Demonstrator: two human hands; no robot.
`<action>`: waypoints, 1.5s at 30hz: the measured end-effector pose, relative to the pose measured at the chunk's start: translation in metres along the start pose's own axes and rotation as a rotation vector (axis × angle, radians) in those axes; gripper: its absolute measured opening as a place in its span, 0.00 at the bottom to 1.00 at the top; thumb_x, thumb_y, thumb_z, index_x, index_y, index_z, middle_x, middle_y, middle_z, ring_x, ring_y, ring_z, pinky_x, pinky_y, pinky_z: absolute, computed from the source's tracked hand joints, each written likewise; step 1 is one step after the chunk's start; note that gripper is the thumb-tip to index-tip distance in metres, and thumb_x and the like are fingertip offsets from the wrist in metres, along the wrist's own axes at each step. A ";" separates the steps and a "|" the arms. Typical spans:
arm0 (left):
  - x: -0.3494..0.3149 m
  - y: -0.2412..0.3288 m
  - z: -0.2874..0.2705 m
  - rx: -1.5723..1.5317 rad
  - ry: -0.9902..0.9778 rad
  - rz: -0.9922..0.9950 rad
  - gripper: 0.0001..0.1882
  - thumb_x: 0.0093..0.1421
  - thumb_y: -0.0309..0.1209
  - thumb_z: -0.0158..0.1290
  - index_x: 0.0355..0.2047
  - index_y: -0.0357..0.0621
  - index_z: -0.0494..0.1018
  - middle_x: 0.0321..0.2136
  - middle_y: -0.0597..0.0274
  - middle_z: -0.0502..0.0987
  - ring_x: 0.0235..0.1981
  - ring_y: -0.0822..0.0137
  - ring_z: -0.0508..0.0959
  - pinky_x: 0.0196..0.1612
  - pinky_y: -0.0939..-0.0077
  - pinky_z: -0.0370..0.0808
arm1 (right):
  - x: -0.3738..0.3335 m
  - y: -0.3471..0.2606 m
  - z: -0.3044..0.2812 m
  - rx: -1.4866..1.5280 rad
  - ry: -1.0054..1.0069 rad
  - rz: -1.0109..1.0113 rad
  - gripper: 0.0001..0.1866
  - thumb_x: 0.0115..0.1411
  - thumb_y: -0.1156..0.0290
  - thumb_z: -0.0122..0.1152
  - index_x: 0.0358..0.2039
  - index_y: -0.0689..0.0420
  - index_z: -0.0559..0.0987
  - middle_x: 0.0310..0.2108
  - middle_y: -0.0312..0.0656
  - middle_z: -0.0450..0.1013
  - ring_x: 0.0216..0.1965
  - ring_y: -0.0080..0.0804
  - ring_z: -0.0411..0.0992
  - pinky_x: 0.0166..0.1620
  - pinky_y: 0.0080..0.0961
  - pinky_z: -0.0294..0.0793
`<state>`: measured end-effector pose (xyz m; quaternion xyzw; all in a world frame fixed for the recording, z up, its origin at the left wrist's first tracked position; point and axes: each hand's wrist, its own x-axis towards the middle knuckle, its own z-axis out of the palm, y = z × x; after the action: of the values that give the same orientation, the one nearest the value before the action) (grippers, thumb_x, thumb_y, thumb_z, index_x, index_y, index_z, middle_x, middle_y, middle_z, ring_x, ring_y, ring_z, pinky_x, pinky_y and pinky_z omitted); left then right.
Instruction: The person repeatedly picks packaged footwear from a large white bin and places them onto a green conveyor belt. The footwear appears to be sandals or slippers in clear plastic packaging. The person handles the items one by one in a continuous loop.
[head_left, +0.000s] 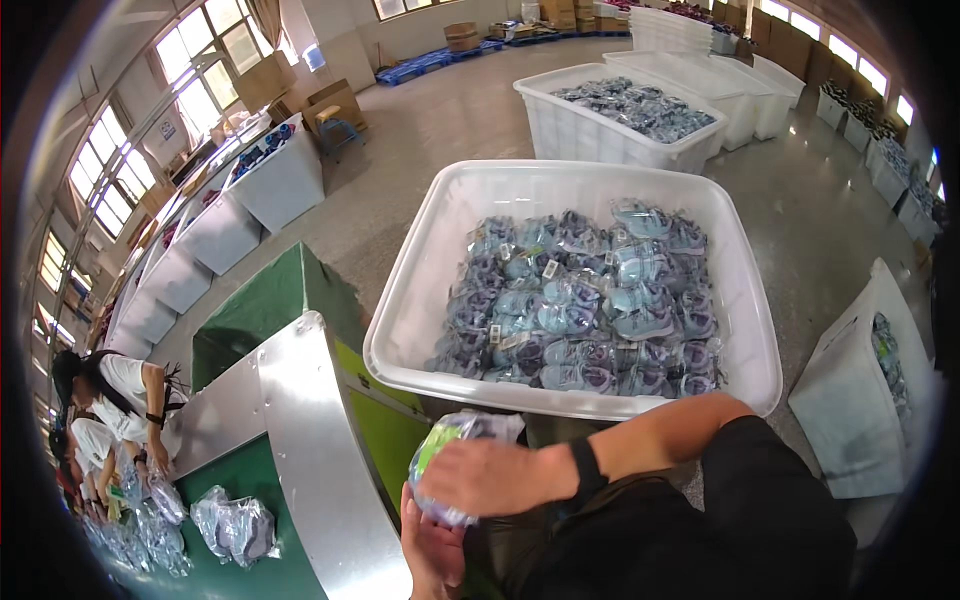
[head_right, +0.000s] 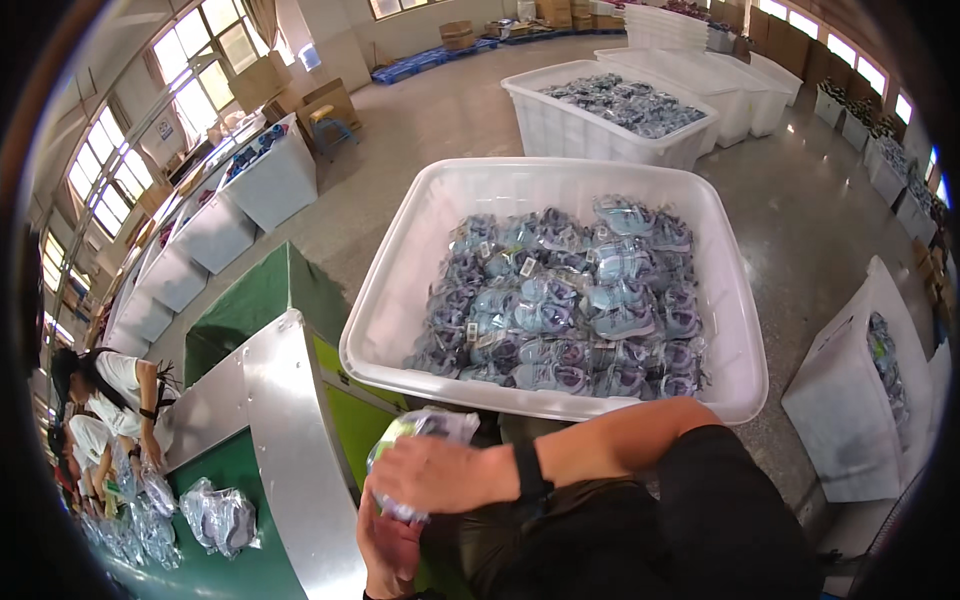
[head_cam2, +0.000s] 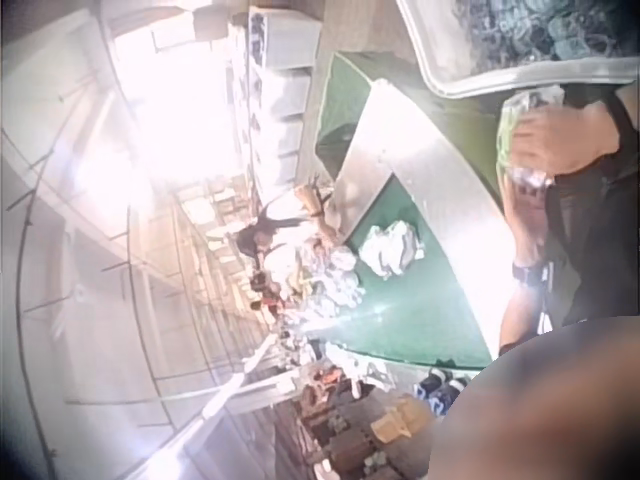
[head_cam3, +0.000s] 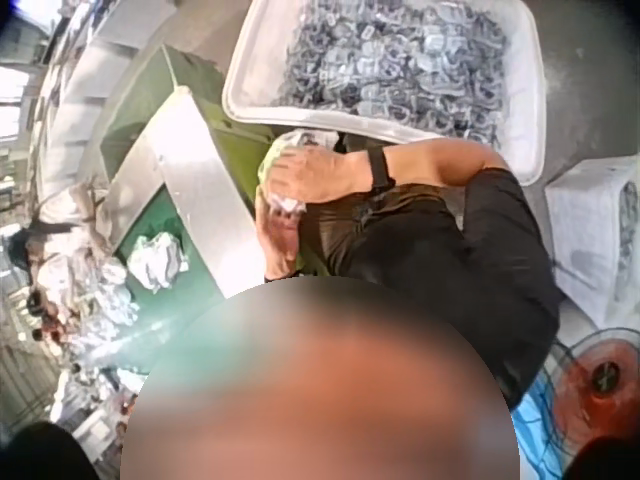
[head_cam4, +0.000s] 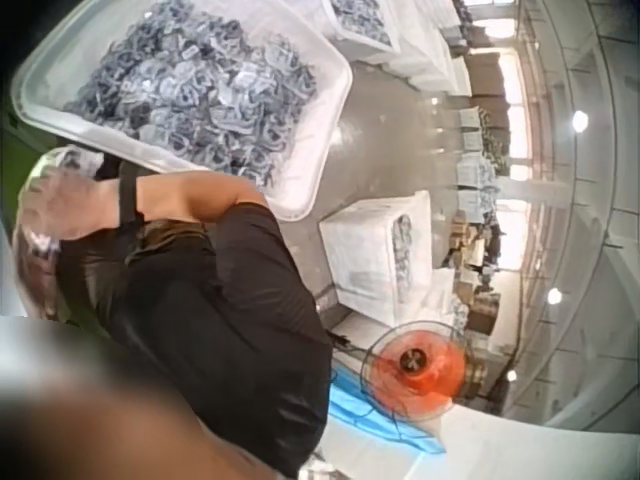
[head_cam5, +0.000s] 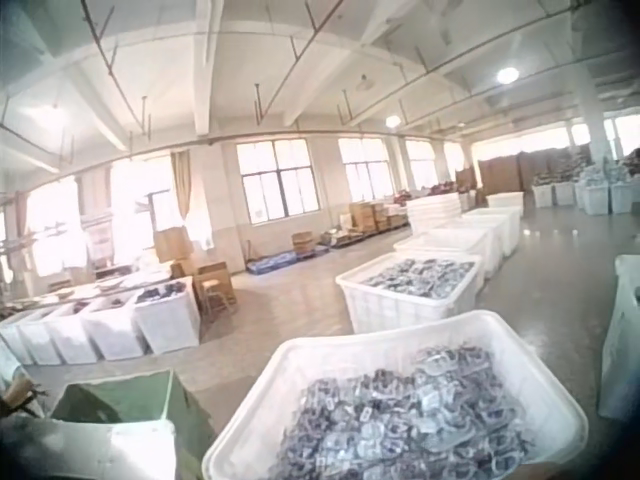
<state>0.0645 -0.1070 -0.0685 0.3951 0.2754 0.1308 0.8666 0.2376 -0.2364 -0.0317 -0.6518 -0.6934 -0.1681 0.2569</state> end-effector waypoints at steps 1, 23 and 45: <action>-0.002 0.002 0.003 0.058 -0.009 -0.005 0.34 0.75 0.51 0.50 0.73 0.47 0.61 0.61 0.59 0.73 0.60 0.60 0.77 0.63 0.55 0.75 | -0.009 0.019 -0.010 0.009 -0.007 0.079 0.11 0.62 0.68 0.59 0.42 0.58 0.80 0.37 0.41 0.77 0.43 0.39 0.79 0.47 0.34 0.76; -0.055 0.045 -0.105 0.566 0.266 0.170 0.17 0.73 0.28 0.58 0.59 0.32 0.75 0.46 0.57 0.82 0.43 0.67 0.82 0.46 0.73 0.81 | -0.306 0.315 -0.044 -0.190 -0.139 1.287 0.35 0.58 0.64 0.76 0.64 0.58 0.74 0.62 0.53 0.72 0.63 0.54 0.72 0.64 0.47 0.74; 0.028 0.200 -0.364 1.556 1.142 0.653 0.34 0.65 0.41 0.65 0.66 0.36 0.73 0.69 0.38 0.69 0.71 0.39 0.65 0.73 0.47 0.62 | -0.314 0.106 -0.044 0.350 -0.018 1.289 0.24 0.57 0.80 0.67 0.55 0.59 0.79 0.46 0.37 0.77 0.47 0.27 0.77 0.48 0.26 0.78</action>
<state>-0.1254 0.2589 -0.1228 0.7833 0.5354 0.3145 0.0304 0.3540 -0.5080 -0.1872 -0.8859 -0.1841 0.1398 0.4022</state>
